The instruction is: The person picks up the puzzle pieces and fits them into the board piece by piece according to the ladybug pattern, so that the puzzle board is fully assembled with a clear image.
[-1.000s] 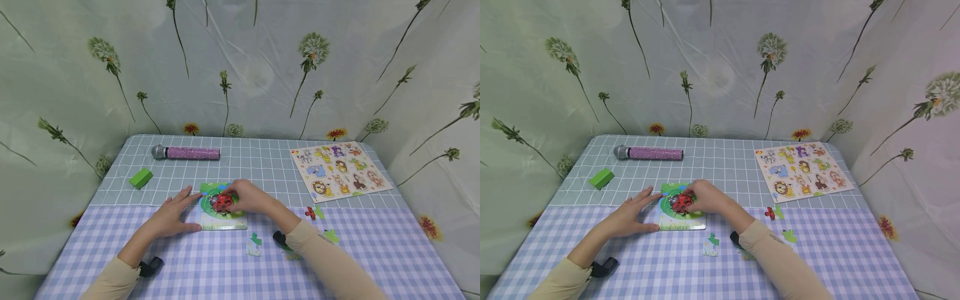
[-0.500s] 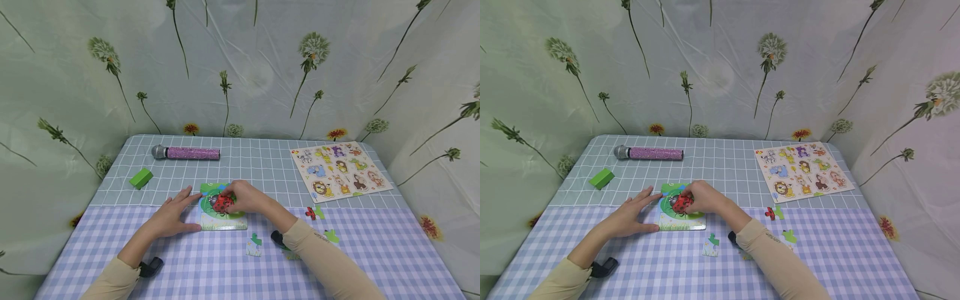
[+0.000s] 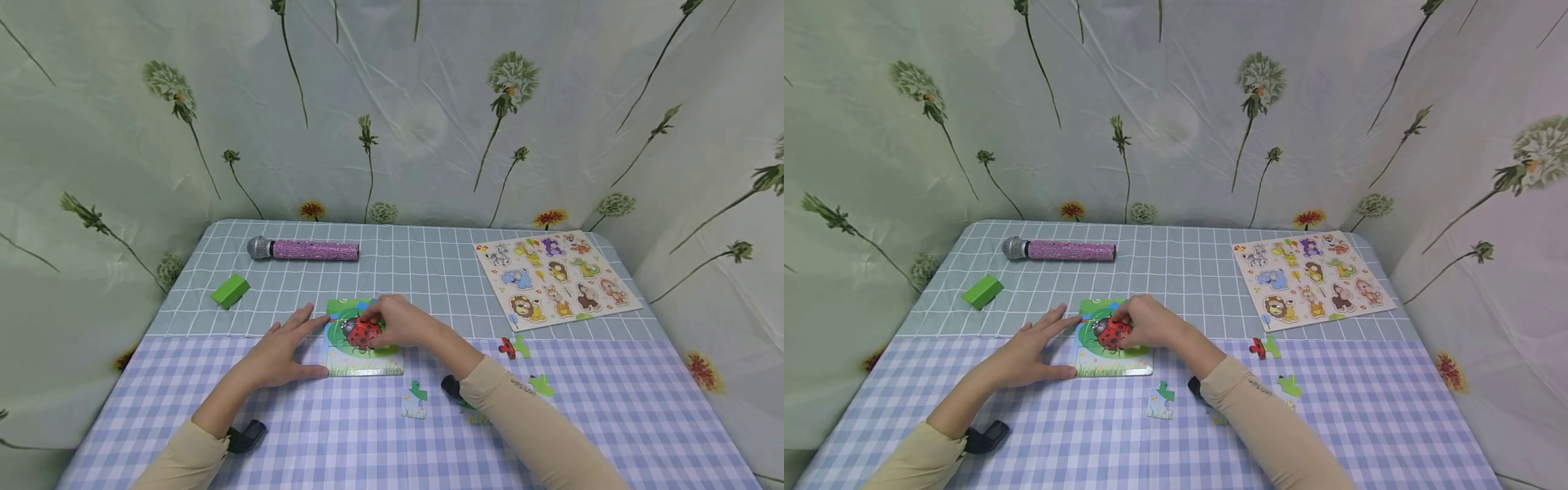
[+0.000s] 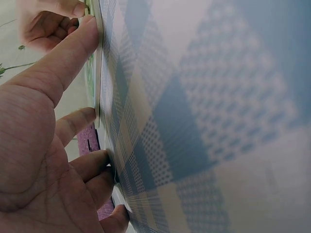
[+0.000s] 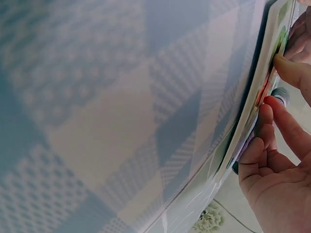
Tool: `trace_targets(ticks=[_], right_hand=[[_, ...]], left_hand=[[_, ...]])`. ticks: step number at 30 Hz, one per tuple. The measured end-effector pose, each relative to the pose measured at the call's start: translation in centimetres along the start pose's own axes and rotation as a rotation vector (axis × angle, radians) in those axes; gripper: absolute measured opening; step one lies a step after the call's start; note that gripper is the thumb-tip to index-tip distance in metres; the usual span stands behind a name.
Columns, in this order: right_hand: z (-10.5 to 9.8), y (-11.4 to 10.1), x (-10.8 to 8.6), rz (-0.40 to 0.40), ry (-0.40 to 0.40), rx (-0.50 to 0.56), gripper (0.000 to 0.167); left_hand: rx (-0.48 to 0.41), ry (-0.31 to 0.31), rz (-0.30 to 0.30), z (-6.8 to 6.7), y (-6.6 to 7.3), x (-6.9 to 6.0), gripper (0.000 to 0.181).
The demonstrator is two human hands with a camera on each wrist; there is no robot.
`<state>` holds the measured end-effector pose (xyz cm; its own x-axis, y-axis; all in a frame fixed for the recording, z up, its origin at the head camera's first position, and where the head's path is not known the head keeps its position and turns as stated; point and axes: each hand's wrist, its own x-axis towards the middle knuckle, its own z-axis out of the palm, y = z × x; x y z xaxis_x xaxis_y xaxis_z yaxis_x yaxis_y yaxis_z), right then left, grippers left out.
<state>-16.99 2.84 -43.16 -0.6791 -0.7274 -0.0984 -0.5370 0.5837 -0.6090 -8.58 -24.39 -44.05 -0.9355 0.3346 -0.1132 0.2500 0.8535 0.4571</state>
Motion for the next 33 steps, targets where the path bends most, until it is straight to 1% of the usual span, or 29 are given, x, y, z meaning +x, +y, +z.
trace_targets(ticks=[10, 18, 21, 28, 33], right_hand=[[-0.10, -0.12, -0.04, -0.007, 0.001, 0.001, 0.044], [0.22, -0.17, 0.01, -0.018, 0.012, 0.010, 0.041], [0.25, -0.25, 0.00, -0.027, 0.016, -0.010, 0.041], [0.20, -0.31, -0.15, -0.052, 0.024, -0.091, 0.043], [-0.05, -0.26, -0.50, -0.088, 0.038, -0.081, 0.041]], left_hand=[[0.003, -0.008, -0.003, 0.04, -0.08, 0.04, 0.099], [0.008, -0.004, 0.003, -0.02, -0.02, 0.02, 0.099], [0.009, -0.004, 0.005, -0.07, 0.02, 0.02, 0.098], [0.002, 0.000, 0.011, -0.14, 0.01, 0.02, 0.098], [0.001, 0.001, 0.013, -0.04, -0.09, -0.05, 0.098]])
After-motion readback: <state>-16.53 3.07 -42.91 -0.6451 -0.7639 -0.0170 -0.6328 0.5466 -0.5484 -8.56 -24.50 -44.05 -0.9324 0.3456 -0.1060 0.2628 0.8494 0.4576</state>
